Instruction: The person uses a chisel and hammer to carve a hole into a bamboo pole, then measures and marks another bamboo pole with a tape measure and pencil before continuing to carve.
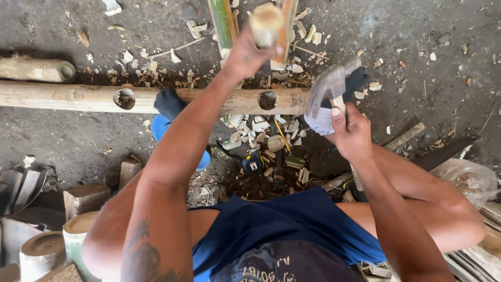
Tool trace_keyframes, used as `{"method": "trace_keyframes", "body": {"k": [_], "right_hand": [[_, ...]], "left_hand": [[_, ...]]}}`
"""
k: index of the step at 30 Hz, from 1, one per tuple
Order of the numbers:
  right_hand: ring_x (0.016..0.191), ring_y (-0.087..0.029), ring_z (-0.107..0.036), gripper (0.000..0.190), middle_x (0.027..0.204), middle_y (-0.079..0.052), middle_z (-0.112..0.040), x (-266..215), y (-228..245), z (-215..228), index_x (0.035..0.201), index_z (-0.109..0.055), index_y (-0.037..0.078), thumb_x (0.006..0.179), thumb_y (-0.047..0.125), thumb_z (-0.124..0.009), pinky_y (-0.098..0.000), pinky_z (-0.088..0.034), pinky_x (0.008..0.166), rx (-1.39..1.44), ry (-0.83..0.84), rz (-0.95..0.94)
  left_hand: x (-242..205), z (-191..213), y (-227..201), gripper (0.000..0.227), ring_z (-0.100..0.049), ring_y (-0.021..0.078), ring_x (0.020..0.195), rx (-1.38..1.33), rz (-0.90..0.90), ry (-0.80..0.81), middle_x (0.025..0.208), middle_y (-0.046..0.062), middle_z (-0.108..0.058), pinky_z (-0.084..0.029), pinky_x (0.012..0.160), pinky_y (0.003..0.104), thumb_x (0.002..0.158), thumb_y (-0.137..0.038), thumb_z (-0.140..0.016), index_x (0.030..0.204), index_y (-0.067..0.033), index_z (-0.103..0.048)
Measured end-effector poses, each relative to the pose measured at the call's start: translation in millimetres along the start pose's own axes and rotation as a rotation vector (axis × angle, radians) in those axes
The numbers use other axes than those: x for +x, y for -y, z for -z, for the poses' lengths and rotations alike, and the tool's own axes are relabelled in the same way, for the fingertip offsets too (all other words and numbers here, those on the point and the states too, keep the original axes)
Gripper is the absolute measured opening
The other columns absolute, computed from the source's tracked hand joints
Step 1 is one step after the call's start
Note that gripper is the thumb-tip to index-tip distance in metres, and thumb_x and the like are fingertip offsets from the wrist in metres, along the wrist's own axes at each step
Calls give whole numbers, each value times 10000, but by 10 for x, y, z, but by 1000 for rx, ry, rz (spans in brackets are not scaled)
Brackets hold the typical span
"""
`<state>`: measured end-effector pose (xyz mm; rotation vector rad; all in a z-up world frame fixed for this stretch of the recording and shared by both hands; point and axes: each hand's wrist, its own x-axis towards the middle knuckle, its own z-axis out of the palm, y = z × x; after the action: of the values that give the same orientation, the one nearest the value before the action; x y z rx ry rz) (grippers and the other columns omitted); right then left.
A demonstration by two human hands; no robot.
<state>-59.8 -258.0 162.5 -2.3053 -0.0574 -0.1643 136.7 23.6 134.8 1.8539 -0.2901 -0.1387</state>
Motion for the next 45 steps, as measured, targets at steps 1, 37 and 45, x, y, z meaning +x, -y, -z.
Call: {"method": "trace_keyframes", "body": {"k": [1, 37, 45], "right_hand": [[737, -301, -652, 362, 816, -212, -640, -30, -6, 36, 1067, -612, -11, 1119, 346, -588, -413, -504, 669, -1, -1, 11], [516, -267, -671, 402, 596, -43, -647, -40, 626, 24, 790, -611, 134, 864, 521, -694, -403, -516, 451, -415, 736, 530], [474, -219, -644, 408, 577, -29, -604, 204, 700, 1, 855, -596, 138, 896, 543, -619, -379, -514, 435, -511, 835, 572]], "left_hand": [[-39, -46, -65, 620, -677, 262, 1171, 295, 81, 207, 1256, 106, -675, -539, 988, 393, 860, -321, -809, 1370, -157, -497], [-1443, -534, 784, 709, -451, 328, 1436, 422, -585, 596, 1392, -3, -595, -548, 993, 387, 659, 13, -836, 1289, -187, -579], [-1365, -510, 850, 708, -442, 362, 1443, 349, -537, 627, 1387, 0, -621, -510, 1077, 443, 664, -14, -861, 1289, -201, -585]]}}
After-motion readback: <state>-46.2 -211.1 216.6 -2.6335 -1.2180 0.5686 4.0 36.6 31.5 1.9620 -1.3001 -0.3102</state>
